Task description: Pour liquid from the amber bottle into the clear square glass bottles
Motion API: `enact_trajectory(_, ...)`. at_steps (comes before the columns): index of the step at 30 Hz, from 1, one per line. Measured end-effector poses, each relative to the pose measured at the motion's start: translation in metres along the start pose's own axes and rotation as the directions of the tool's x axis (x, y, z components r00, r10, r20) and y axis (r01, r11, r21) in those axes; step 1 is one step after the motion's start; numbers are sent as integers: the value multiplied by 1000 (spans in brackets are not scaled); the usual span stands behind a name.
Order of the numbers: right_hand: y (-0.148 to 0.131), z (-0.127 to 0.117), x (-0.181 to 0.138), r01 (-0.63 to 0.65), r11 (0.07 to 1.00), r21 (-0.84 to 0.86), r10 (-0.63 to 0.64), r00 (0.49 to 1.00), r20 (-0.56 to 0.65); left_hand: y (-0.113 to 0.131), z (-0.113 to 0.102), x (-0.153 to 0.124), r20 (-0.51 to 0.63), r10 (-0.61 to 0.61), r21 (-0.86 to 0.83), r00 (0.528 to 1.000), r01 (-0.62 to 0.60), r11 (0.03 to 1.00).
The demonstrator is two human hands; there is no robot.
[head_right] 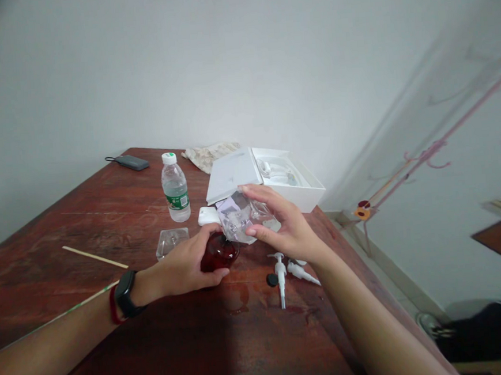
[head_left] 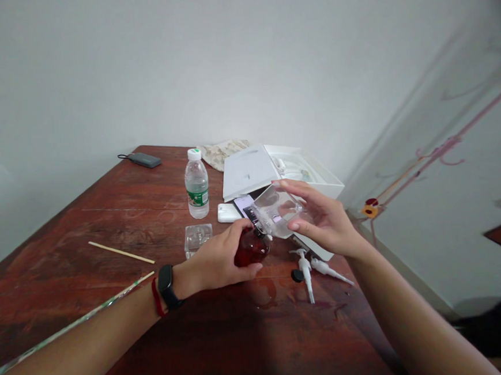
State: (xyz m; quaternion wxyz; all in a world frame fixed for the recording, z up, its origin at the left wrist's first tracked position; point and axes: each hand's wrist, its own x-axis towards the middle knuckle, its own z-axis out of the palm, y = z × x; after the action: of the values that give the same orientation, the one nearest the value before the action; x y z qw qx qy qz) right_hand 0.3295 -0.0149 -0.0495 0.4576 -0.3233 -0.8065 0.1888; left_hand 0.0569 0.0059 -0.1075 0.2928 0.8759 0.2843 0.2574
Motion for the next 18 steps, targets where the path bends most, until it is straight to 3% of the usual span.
enact_trajectory(10, 0, 1, -2, -10, 1000, 4, 10, 1000, 4, 3, -2, 0, 13, -58, -16, 998, 58, 998)
enact_trajectory(18, -6, 0, 8, 8, 998, -55, -6, 1000, 20, 1, -1, -1, -15, -35, -26, 999, 34, 999)
